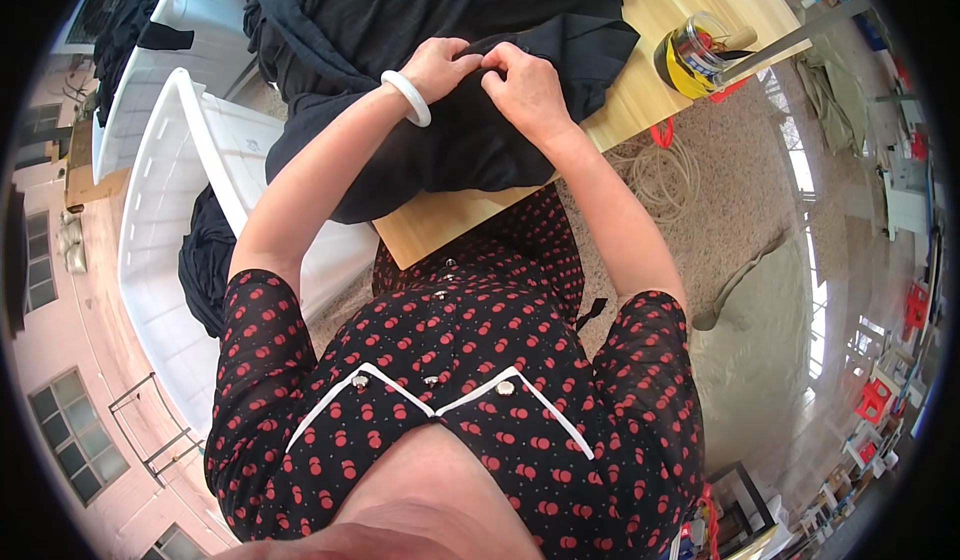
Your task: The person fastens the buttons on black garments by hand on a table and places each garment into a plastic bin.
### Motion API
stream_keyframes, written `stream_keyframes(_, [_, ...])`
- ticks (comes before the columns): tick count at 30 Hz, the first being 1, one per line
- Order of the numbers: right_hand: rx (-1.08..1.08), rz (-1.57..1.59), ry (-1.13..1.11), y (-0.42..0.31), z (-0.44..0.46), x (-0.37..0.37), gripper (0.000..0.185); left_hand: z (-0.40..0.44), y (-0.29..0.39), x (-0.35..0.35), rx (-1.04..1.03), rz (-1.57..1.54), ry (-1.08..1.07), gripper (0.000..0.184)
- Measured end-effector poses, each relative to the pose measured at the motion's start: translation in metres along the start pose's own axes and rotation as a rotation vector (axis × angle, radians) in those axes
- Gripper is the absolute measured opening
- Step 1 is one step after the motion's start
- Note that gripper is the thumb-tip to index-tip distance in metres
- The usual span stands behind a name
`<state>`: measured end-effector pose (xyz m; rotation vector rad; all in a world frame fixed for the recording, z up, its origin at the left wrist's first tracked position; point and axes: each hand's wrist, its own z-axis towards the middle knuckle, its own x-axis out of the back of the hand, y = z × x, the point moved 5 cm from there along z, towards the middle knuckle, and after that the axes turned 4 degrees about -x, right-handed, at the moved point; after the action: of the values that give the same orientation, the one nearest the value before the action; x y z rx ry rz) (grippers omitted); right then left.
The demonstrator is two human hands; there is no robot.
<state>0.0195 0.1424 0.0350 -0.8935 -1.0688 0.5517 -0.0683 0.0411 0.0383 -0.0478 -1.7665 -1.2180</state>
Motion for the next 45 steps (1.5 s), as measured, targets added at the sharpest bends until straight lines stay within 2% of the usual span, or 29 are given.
stream_keyframes(4, [0.07, -0.06, 0.033, -0.004, -0.001, 0.001, 0.012, 0.0, 0.001, 0.002, 0.016, -0.07, -0.029, 0.025])
stream_keyframes(11, [0.341, -0.221, 0.083, -0.013, -0.005, 0.001, 0.008, -0.011, 0.013, 0.0, -0.236, 0.303, 0.053, 0.023])
stream_keyframes(14, [0.373, -0.249, 0.097, -0.016, -0.004, 0.004, 0.008, -0.019, 0.019, 0.002, -0.307, 0.352, 0.049, 0.021])
stream_keyframes(20, [0.373, -0.31, 0.087, -0.026, -0.003, 0.005, 0.009, -0.022, 0.017, 0.0, -0.287, 0.329, 0.18, 0.017])
stream_keyframes(23, [0.358, -0.252, 0.097, -0.025, -0.002, 0.006, 0.011, -0.021, 0.016, 0.002, -0.295, 0.258, 0.243, 0.014])
stream_keyframes(26, [0.311, -0.137, 0.077, -0.028, -0.002, 0.009, 0.012, -0.025, 0.019, 0.009, -0.389, 0.175, 0.272, 0.011])
stream_keyframes(29, [0.224, 0.023, -0.002, -0.026, -0.001, 0.013, 0.013, -0.032, 0.026, 0.022, -0.493, 0.09, 0.189, 0.009])
stream_keyframes(32, [0.11, 0.183, -0.169, -0.027, 0.004, 0.013, 0.014, -0.034, 0.029, 0.033, -0.499, 0.032, 0.056, 0.009])
stream_keyframes(35, [-0.021, 0.229, -0.426, -0.028, 0.009, 0.017, 0.016, -0.032, 0.025, 0.038, -0.36, -0.089, -0.175, 0.011])
stream_keyframes(37, [-0.05, 0.318, -0.467, -0.025, 0.013, 0.015, 0.016, -0.03, 0.017, 0.038, -0.278, -0.139, -0.31, 0.015])
stream_keyframes(38, [-0.066, 0.362, -0.487, -0.024, 0.014, 0.014, 0.017, -0.029, 0.016, 0.039, -0.271, -0.128, -0.297, 0.015])
stream_keyframes(41, [0.026, 0.255, -0.424, -0.019, 0.008, 0.008, 0.019, -0.03, 0.004, 0.034, -0.258, -0.077, -0.273, 0.018])
stream_keyframes(42, [0.16, 0.099, -0.364, -0.016, 0.005, 0.008, 0.019, -0.031, -0.006, 0.031, -0.259, -0.045, -0.275, 0.02])
stream_keyframes(44, [0.079, -0.098, -0.378, -0.007, -0.001, 0.011, 0.023, -0.031, -0.023, 0.026, -0.214, 0.045, -0.337, 0.024])
stream_keyframes(45, [0.125, -0.168, -0.388, 0.005, -0.007, 0.008, 0.022, -0.029, -0.031, 0.024, -0.169, 0.104, -0.397, 0.026])
